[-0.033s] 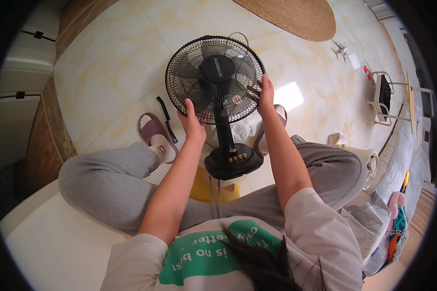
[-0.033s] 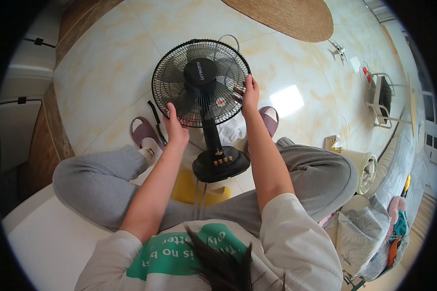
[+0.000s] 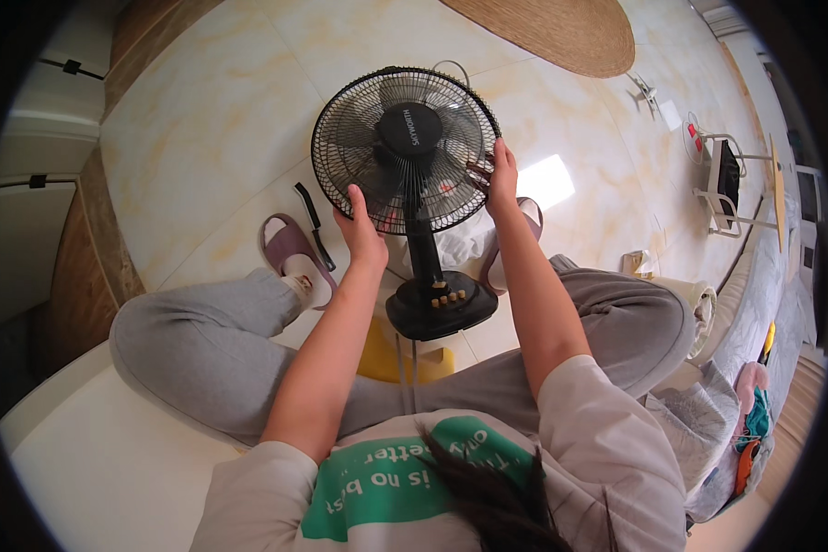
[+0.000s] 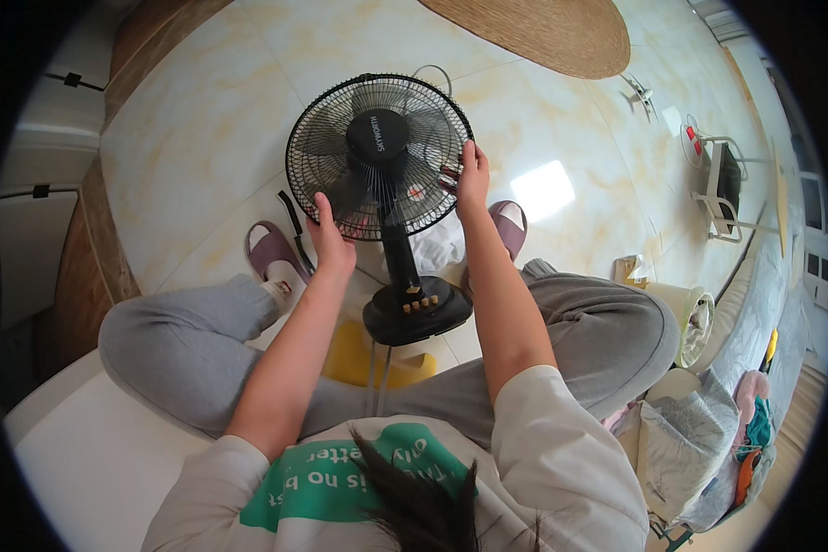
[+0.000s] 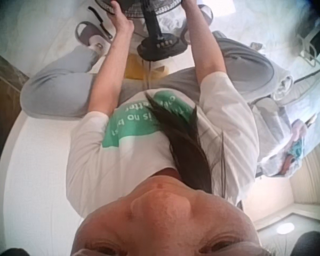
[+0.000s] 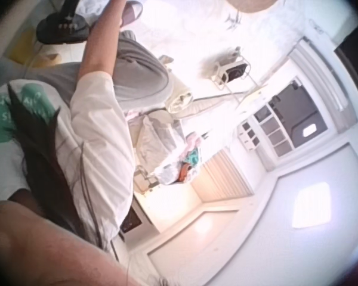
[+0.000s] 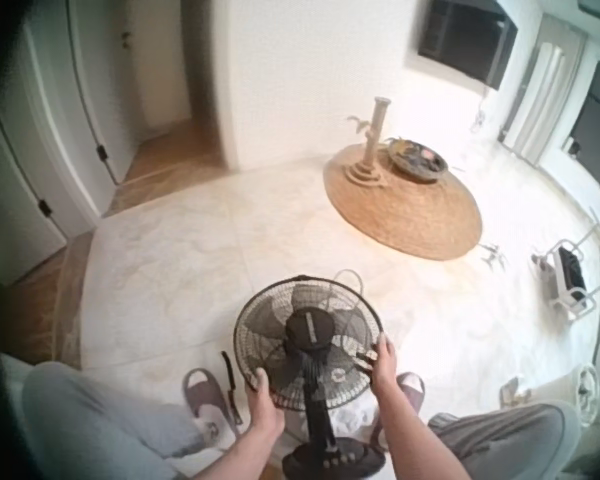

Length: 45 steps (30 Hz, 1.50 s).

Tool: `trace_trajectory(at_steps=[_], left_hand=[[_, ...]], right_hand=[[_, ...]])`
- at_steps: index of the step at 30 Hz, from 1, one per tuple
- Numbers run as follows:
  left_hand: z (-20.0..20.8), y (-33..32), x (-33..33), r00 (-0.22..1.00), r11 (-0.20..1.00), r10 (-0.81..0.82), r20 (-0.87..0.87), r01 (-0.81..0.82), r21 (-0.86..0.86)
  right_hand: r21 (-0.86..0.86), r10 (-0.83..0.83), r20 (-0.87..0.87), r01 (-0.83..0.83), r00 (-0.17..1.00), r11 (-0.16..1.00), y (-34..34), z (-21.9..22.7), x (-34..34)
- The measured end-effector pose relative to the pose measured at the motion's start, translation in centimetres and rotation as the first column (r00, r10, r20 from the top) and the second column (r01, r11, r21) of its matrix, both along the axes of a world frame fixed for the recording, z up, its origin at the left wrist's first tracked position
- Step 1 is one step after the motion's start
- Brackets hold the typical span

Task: The person assembles a black table fan on the floor. They attach the rear cage, insert the power cord through the neck, and secure the front cage, then adjust the fan head.

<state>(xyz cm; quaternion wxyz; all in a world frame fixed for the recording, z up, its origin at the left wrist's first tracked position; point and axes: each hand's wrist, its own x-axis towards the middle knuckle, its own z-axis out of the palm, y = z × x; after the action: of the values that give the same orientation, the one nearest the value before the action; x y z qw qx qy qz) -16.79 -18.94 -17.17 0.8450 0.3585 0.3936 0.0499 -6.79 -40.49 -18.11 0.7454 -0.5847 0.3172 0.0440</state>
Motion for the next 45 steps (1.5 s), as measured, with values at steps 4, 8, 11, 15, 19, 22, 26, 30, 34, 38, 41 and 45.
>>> trace_trajectory(at_steps=[4,8,11,15,19,22,26,30,34,38,41,45], left_hand=[[-0.1,-0.5,0.8,0.991,0.987,0.087,-0.106,-0.071,0.144],[-1.0,-0.7,1.1,0.979,0.956,0.144,-0.143,-0.101,0.276],[-1.7,-0.9,1.2,0.97,0.924,0.201,-0.134,-0.142,0.355],[-2.3,-0.8,1.5,0.968,0.908,0.225,-0.11,-0.167,0.385],[-2.5,-0.6,1.4,0.976,0.948,0.202,-0.087,-0.172,0.267],[-2.6,0.1,1.0,0.979,0.978,0.162,-0.121,-0.143,0.155],[-2.8,1.3,1.1,0.999,0.997,0.046,0.019,-0.047,0.064],[-2.4,1.8,1.7,0.999,1.0,-0.019,0.037,0.02,-0.002],[-1.0,1.8,1.8,0.985,0.985,-0.166,0.046,0.163,0.052],[-0.2,2.0,2.0,0.981,0.975,-0.194,0.023,0.191,0.113],[0.2,2.4,2.2,0.987,0.983,-0.148,-0.069,0.154,0.097],[2.1,3.1,3.0,0.886,0.44,0.162,-0.434,0.329,0.835]], right_hand=[[-0.095,-0.007,0.07,0.014,0.998,0.995,0.8,0.6,0.1],[-0.127,-0.022,0.098,0.034,0.995,0.991,1.4,0.5,0.2],[-0.108,-0.035,0.093,0.045,0.995,0.993,1.2,-0.1,0.3],[0.167,-0.019,0.123,-0.002,0.992,0.986,0.9,-0.5,-1.3],[0.578,-0.062,0.136,-0.028,0.989,0.816,2.5,0.1,-6.1],[0.641,-0.051,0.304,-0.165,0.951,0.75,4.3,0.5,-8.7],[0.734,-0.119,0.257,-0.114,0.959,0.67,5.0,0.7,-9.8],[0.769,-0.18,0.163,-0.01,0.97,0.639,5.8,0.1,-10.1],[0.722,-0.214,0.237,-0.024,0.948,0.691,6.7,-0.5,-9.6],[0.666,-0.207,0.181,0.035,0.961,0.745,7.4,-0.3,-9.3],[0.614,-0.196,0.218,0.021,0.956,0.789,7.6,0.1,-8.9],[0.517,-0.171,0.264,0.01,0.949,0.856,8.7,0.7,-8.6]])
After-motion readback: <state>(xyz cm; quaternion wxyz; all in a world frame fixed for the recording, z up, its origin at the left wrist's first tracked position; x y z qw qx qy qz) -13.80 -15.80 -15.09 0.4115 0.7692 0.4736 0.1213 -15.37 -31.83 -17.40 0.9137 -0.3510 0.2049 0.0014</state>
